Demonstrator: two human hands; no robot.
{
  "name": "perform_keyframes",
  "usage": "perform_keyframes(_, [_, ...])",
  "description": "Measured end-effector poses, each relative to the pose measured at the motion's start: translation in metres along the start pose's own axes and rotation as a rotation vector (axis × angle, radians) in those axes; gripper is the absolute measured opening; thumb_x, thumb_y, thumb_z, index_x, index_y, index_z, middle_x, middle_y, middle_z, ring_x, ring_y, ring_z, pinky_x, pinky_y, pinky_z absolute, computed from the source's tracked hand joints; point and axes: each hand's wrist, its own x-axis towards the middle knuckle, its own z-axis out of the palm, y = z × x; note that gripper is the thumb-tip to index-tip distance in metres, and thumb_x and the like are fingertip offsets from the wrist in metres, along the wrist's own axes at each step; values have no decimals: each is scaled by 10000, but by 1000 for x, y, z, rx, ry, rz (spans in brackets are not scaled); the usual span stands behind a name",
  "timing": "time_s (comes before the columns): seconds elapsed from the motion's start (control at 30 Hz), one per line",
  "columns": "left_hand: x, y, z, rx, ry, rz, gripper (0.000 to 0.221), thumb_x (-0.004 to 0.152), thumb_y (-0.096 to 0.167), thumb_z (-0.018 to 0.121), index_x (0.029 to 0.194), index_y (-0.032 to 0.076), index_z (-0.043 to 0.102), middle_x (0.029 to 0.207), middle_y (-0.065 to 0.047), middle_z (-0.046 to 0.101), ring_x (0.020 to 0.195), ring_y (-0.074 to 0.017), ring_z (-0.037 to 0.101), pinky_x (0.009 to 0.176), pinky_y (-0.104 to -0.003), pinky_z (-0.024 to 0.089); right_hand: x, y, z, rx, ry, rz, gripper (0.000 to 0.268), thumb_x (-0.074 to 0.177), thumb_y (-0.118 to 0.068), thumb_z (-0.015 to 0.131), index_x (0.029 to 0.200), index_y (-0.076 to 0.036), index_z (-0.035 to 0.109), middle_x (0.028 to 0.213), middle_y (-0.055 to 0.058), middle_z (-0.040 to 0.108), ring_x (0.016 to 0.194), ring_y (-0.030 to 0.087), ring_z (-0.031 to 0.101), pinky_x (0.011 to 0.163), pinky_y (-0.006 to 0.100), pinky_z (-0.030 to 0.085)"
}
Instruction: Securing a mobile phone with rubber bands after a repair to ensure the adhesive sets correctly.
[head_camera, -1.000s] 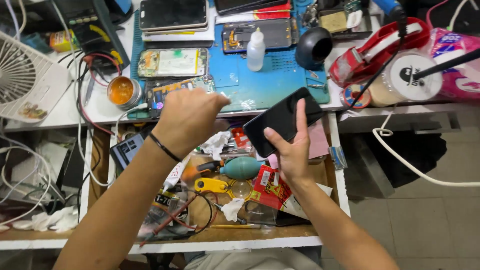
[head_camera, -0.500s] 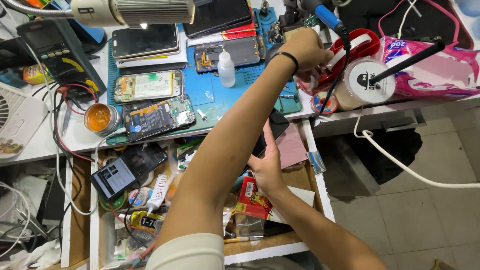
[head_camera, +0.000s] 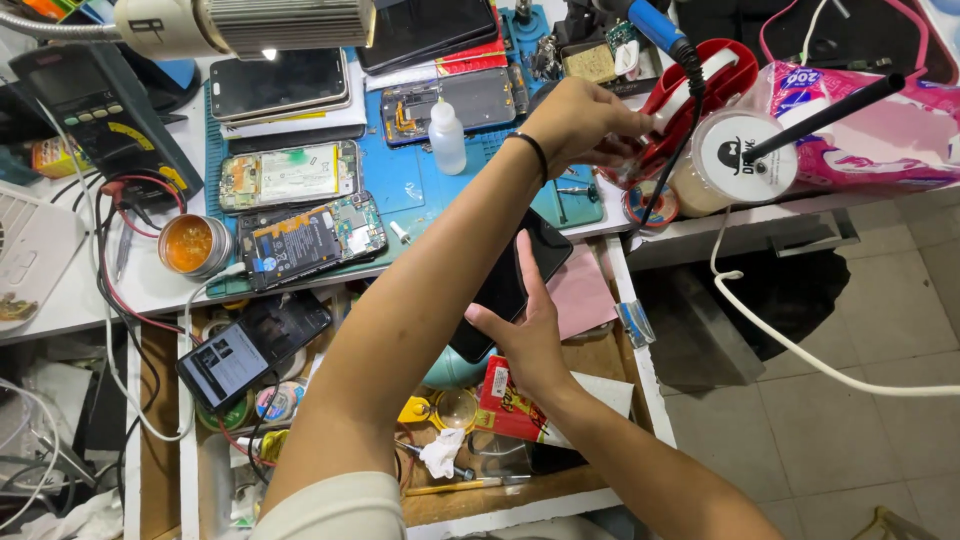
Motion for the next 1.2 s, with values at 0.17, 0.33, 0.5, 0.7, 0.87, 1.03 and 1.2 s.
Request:
perform_keyframes(0.17, [0, -9, -2, -133, 1, -90, 195, 813, 116, 782, 902, -45, 718, 877, -221, 770, 698, -260, 754, 628, -316, 683, 1, 0, -1, 20, 0, -6, 983, 774, -153, 764, 1604, -154, 236, 1707, 102, 229, 1595, 223, 118, 1259, 416, 134])
perform_keyframes(0.33, [2, -19, -7, -258, -22, -214, 275, 821, 80, 770, 1037, -54, 665, 1038, -217, 667, 723, -277, 731, 644, -342, 686, 5, 9, -1, 64, 11, -28, 986, 777, -108, 773, 1603, -149, 237, 1704, 116, 230, 1592, 218, 119, 1254, 400, 168])
perform_keyframes(0.5, [-11, -36, -11, -296, 71, -157, 356, 902, 286, 655, 980, -57, 700, 721, -96, 536, 712, -404, 780, 667, -493, 709, 15, 41, -9, 324, -34, -13, 1081, 784, 92, 786, 1633, -277, 229, 1494, 192, 547, 1300, 285, 570, 999, 404, 595])
perform_keyframes(0.7, [-2, -37, -11, 522, 175, 487, 183, 895, 372, 680, 905, 191, 705, 778, -11, 798, 701, -152, 734, 640, -342, 558, 2, 7, 1, 110, -22, -14, 999, 781, -136, 784, 1605, -176, 221, 1711, 134, 193, 1593, 241, 102, 1247, 417, 226])
perform_keyframes(0.87, [2, -26, -11, 367, 72, 374, 123, 847, 304, 740, 864, 185, 718, 726, -5, 790, 612, -93, 727, 553, -257, 595, 6, 13, 0, 133, -5, -1, 993, 775, -51, 771, 1602, -189, 240, 1711, 113, 206, 1583, 213, 137, 1227, 389, 280])
perform_keyframes(1.03, [10, -29, -12, 184, -15, 328, 138, 825, 199, 801, 941, 126, 786, 763, -65, 810, 573, -120, 751, 528, -254, 667, 7, 23, 0, 284, -15, -9, 999, 774, 17, 762, 1598, -209, 246, 1708, 84, 216, 1516, 196, 292, 1159, 395, 430])
perform_keyframes(1.2, [16, -38, -13, 174, -43, 392, 135, 833, 76, 798, 951, 132, 834, 815, -49, 837, 629, -72, 704, 542, -208, 580, 8, 21, -3, 202, -3, -9, 995, 771, -41, 785, 1594, -237, 260, 1717, 107, 197, 1575, 210, 166, 1181, 378, 384])
